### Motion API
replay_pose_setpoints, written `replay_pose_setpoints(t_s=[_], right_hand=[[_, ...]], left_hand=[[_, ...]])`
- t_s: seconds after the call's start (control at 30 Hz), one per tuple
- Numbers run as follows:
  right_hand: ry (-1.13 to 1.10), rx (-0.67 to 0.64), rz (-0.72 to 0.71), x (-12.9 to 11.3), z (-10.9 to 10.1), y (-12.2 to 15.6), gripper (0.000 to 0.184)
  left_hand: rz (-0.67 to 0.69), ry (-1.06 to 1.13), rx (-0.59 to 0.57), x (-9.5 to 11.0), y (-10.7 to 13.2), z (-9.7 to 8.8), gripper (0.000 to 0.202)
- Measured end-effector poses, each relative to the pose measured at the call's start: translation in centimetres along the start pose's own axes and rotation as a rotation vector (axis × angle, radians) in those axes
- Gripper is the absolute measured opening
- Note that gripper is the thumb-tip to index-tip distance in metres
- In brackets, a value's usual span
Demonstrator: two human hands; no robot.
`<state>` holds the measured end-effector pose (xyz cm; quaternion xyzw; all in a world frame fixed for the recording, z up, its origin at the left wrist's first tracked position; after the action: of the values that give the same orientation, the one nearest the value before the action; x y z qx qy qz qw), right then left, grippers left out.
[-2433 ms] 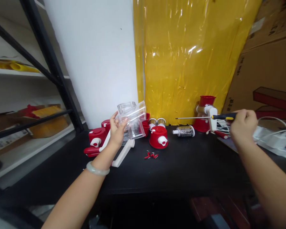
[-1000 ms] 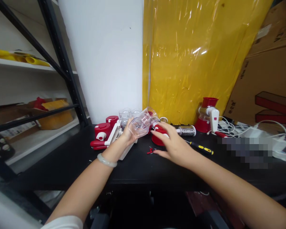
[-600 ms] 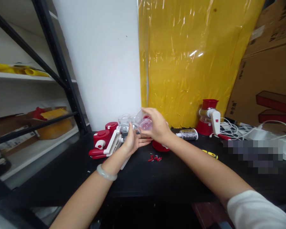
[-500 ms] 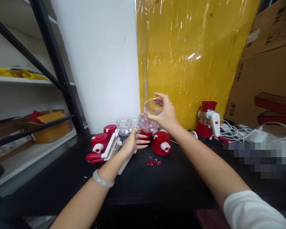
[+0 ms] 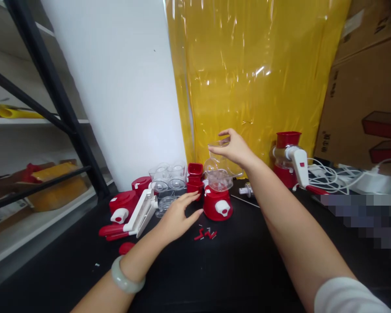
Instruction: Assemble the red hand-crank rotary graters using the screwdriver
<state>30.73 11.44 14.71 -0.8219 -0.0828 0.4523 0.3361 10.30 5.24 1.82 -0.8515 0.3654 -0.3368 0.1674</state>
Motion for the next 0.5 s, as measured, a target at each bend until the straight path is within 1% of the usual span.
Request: replay_pose_setpoints(t_s=[0.07,0.13,0.2,0.27,0.3,0.37,0.5], right_hand=[[-0.097,-0.091,-0.015,0.1,0.1,-0.1,0.070],[-0.231,-0.223,-0.052,0.0,0.6,0.0,0.076],[-0.380,-0.371,-0.104,-0.1,1.3,0.4,0.081],[-0.510,-0.476,-0.143,0.1,1.9,0.6,0.081],[-0.564,-0.508,-0.153,0.4,2.1,0.6,0.079],[-0.652,-0.532,-0.156,1.1,2.6,0.5,0.074],[-0.774,-0.505,-0.148,2.2,3.2,-0.1,0.068]], left_hand=[[-0.006,0.010,-0.014,-0.2,0.1,0.5,0.046],[-0.019,0.050,-0.019,-0.5,0.2,1.0,0.050],[-0.050,0.123,-0.009,-1.0,0.3,1.3,0.054],[-0.101,0.211,0.007,-1.8,0.2,1.7,0.059],[-0.129,0.251,0.011,-2.1,0.1,1.9,0.062],[-0.173,0.312,0.000,-2.5,-0.4,2.5,0.070],[-0.197,0.381,-0.048,-2.0,-1.7,3.7,0.083]])
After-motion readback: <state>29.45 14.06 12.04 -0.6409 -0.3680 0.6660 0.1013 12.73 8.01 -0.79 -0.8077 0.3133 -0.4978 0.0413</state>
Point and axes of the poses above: each hand's wrist, its own y-axis away from the middle knuckle, its own z-axis out of the palm, x = y × z, the point moved 10 cm from there along -y, towards the middle knuckle, and after that the axes turned 7 degrees about y, right-handed, at the moved point
